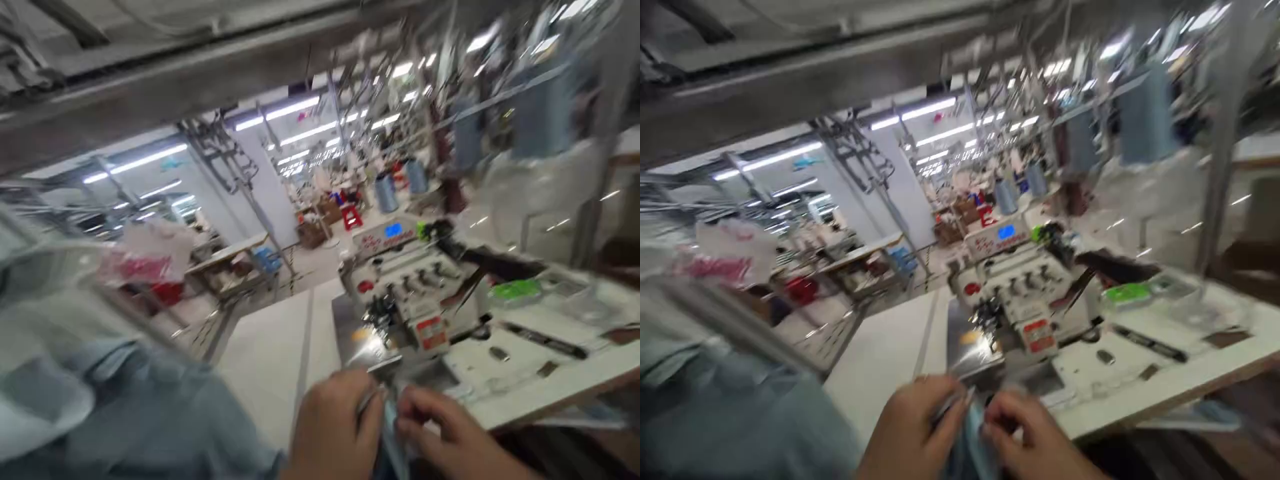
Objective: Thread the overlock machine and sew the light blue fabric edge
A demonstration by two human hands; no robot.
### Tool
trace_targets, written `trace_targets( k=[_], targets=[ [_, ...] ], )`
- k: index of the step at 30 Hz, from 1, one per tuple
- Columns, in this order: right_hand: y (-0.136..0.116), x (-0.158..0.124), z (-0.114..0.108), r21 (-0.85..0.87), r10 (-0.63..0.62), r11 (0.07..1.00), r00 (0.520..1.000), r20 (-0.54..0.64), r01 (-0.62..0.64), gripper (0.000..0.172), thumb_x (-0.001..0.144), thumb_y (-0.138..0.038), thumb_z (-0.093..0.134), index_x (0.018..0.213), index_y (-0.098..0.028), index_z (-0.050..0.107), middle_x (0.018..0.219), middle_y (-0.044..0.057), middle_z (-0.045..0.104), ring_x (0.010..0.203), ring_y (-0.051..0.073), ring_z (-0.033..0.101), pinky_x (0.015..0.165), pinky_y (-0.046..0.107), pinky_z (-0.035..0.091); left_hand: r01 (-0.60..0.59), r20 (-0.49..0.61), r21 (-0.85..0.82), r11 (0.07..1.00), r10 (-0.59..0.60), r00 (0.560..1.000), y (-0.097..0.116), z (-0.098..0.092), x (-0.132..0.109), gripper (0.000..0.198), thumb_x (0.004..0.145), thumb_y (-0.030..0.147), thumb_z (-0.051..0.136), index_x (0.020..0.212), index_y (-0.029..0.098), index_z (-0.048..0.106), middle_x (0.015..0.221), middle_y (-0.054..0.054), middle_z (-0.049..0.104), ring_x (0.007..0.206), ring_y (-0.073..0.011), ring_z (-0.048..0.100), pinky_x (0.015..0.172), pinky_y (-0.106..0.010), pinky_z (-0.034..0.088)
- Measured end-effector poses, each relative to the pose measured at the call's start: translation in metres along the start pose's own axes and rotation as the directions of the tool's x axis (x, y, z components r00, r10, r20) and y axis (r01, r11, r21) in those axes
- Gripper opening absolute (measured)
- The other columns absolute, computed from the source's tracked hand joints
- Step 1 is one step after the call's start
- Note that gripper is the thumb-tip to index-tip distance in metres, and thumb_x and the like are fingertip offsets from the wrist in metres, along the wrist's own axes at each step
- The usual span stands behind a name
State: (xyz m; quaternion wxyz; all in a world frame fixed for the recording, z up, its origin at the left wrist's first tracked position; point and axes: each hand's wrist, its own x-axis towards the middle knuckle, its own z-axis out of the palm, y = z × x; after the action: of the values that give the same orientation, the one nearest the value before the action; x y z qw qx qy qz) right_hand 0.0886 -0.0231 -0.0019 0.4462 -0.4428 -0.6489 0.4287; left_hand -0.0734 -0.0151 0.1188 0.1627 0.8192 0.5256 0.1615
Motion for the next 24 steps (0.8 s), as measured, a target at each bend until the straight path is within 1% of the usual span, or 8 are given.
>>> trace_targets(
  k=[1, 4, 9, 12, 16, 20, 22, 24],
  targets=[
    [0.004, -0.001, 0.008, 0.048, 0.034, 0.998, 0.999, 0.021, -0.035, 0.026, 0.093, -0.039, 0.057, 0.078, -0.018, 0.059, 0.074, -0.001, 0.059, 0.073, 0.016, 0.058, 0.068, 0.029, 0.049, 0.036, 0.049, 0.007, 0.999, -0.036, 0.998, -0.006, 0.002, 0.006, 0.016, 0.085, 0.022, 0.053, 0.073, 0.023, 0.063, 0.075, -0.002, 0.068, 0.079, -0.0204, 0.063, 0.070, -0.032, 0.041],
    [0.011, -0.002, 0.018, 0.143, 0.108, 0.983, 0.993, 0.047, -0.114, 0.027, 0.093, -0.043, 0.050, 0.078, -0.021, 0.059, 0.074, 0.000, 0.059, 0.074, 0.017, 0.056, 0.066, 0.026, 0.046, 0.095, 0.066, -0.070, 0.993, -0.091, 0.994, -0.020, 0.004, 0.014, 0.016, 0.083, 0.026, 0.056, 0.069, 0.021, 0.063, 0.065, 0.001, 0.063, 0.069, -0.0175, 0.058, 0.064, -0.030, 0.035],
    [0.006, 0.002, 0.021, 0.205, 0.123, 0.974, 0.986, -0.112, -0.098, 0.026, 0.088, -0.047, 0.057, 0.097, -0.024, 0.064, 0.091, 0.003, 0.067, 0.087, 0.020, 0.061, 0.076, 0.028, 0.051, 0.116, 0.080, -0.106, 0.987, -0.108, 0.991, -0.029, 0.007, 0.019, 0.018, 0.083, 0.027, 0.056, 0.068, 0.020, 0.064, 0.062, 0.002, 0.058, 0.065, -0.0159, 0.054, 0.064, -0.029, 0.033],
    [0.003, 0.010, 0.026, 0.198, 0.108, 0.976, 0.989, -0.099, -0.087, 0.017, 0.085, -0.037, 0.058, 0.078, -0.023, 0.061, 0.072, -0.002, 0.060, 0.069, 0.015, 0.056, 0.064, 0.024, 0.048, 0.109, 0.118, -0.124, 0.986, -0.094, 0.989, -0.032, 0.011, 0.026, 0.018, 0.084, 0.028, 0.056, 0.070, 0.021, 0.065, 0.066, 0.001, 0.063, 0.070, -0.0172, 0.057, 0.067, -0.030, 0.035],
    [0.011, 0.014, 0.027, 0.281, 0.177, 0.946, 0.983, -0.043, -0.158, 0.019, 0.086, -0.036, 0.055, 0.072, -0.022, 0.054, 0.065, -0.004, 0.051, 0.061, 0.013, 0.049, 0.056, 0.021, 0.044, 0.115, 0.155, -0.111, 0.987, -0.097, 0.983, -0.035, 0.010, 0.037, 0.013, 0.082, 0.025, 0.058, 0.072, 0.021, 0.065, 0.071, 0.001, 0.066, 0.074, -0.0178, 0.058, 0.071, -0.031, 0.036],
    [0.021, 0.009, 0.012, 0.476, 0.297, 0.821, 0.948, 0.115, -0.315, 0.025, 0.090, -0.046, 0.055, 0.079, -0.024, 0.053, 0.070, -0.003, 0.050, 0.066, 0.014, 0.048, 0.061, 0.021, 0.044, 0.152, 0.314, -0.135, 0.979, -0.103, 0.944, -0.045, -0.001, 0.042, 0.011, 0.081, 0.019, 0.060, 0.073, 0.022, 0.067, 0.072, 0.002, 0.062, 0.077, -0.0164, 0.056, 0.072, -0.029, 0.036],
    [0.021, 0.009, 0.003, 0.528, 0.302, 0.760, 0.926, 0.228, -0.378, 0.031, 0.089, -0.054, 0.056, 0.080, -0.025, 0.054, 0.071, -0.003, 0.049, 0.066, 0.014, 0.046, 0.061, 0.021, 0.044, 0.188, 0.365, -0.287, 0.939, -0.075, 0.928, -0.055, -0.001, 0.043, 0.012, 0.083, 0.021, 0.059, 0.074, 0.021, 0.067, 0.078, 0.000, 0.060, 0.081, -0.0168, 0.055, 0.075, -0.029, 0.038],
    [0.018, 0.011, -0.004, 0.549, 0.305, 0.718, 0.902, 0.305, -0.428, 0.040, 0.085, -0.064, 0.058, 0.079, -0.025, 0.054, 0.068, -0.004, 0.045, 0.061, 0.012, 0.039, 0.054, 0.019, 0.038, 0.284, 0.408, -0.571, 0.771, -0.034, 0.913, -0.065, 0.006, 0.041, 0.014, 0.086, 0.030, 0.060, 0.076, 0.020, 0.064, 0.088, -0.003, 0.062, 0.088, -0.0182, 0.057, 0.080, -0.029, 0.040]
  ],
)
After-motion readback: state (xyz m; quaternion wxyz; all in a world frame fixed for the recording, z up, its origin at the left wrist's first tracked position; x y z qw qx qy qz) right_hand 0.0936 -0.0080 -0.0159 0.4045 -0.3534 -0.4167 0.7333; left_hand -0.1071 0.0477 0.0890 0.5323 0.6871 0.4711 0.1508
